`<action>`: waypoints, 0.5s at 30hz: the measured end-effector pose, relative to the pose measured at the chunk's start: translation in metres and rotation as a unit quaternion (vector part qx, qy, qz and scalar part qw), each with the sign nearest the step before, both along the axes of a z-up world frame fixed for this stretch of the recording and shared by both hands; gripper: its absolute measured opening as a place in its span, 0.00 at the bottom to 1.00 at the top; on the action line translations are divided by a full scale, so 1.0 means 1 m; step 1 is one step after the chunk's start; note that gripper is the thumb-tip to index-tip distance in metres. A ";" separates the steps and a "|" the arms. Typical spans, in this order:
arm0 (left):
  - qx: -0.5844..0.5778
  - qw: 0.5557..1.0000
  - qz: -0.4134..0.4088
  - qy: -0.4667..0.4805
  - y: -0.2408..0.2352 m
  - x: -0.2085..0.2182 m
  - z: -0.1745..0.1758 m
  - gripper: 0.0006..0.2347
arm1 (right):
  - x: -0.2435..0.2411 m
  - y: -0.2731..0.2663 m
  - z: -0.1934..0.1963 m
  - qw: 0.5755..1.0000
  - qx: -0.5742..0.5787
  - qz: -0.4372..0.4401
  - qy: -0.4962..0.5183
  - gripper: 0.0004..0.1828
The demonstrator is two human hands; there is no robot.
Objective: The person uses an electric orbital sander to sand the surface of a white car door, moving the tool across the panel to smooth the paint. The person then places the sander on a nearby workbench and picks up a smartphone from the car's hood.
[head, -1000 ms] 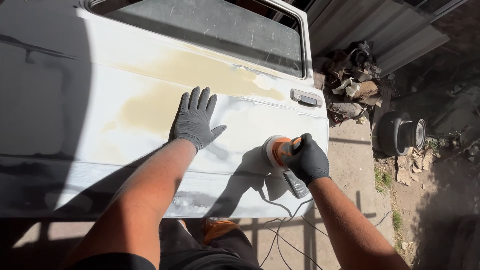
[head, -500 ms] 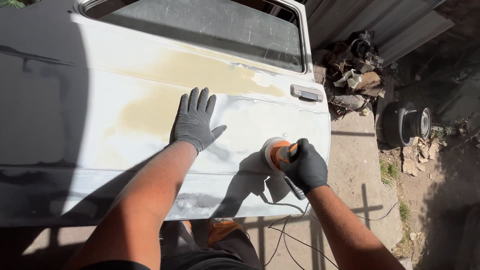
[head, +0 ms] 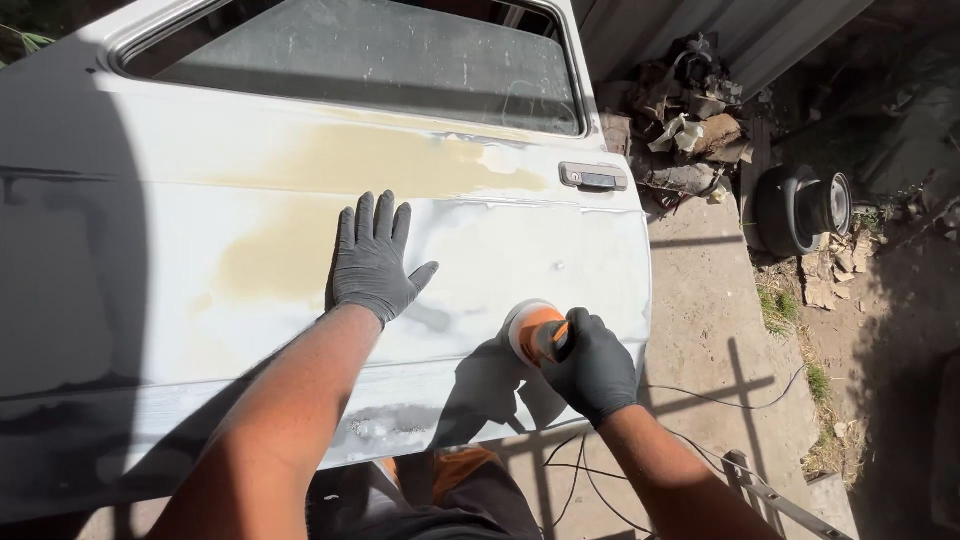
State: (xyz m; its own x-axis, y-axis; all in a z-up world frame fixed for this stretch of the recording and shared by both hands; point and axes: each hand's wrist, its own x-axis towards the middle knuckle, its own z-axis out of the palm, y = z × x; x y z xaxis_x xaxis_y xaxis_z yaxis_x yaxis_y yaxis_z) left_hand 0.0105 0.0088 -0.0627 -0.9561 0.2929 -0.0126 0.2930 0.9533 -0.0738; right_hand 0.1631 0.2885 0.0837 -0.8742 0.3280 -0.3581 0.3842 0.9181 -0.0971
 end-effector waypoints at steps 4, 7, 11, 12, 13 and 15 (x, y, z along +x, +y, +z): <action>0.019 1.000 0.002 0.014 0.001 -0.005 -0.003 0.44 | 0.051 -0.011 -0.045 0.990 0.010 0.141 0.004 0.45; 0.012 1.000 -0.005 0.011 0.000 -0.017 0.016 0.44 | -0.001 0.009 -0.026 0.995 0.002 0.099 0.034 0.29; 0.041 0.991 -0.012 -0.126 -0.003 0.008 0.040 0.42 | -0.017 0.025 0.002 1.000 0.026 0.015 -0.009 0.39; 0.043 0.992 -0.012 -0.119 -0.001 -0.007 0.044 0.42 | -0.028 0.027 0.003 1.000 0.025 0.015 -0.001 0.38; 0.045 0.994 -0.011 -0.103 -0.002 -0.018 0.048 0.42 | -0.015 0.017 -0.008 0.999 0.028 0.017 0.016 0.38; 0.036 0.991 -0.013 -0.126 -0.003 -0.007 0.045 0.43 | 0.035 0.000 -0.034 0.995 -0.003 0.056 -0.080 0.41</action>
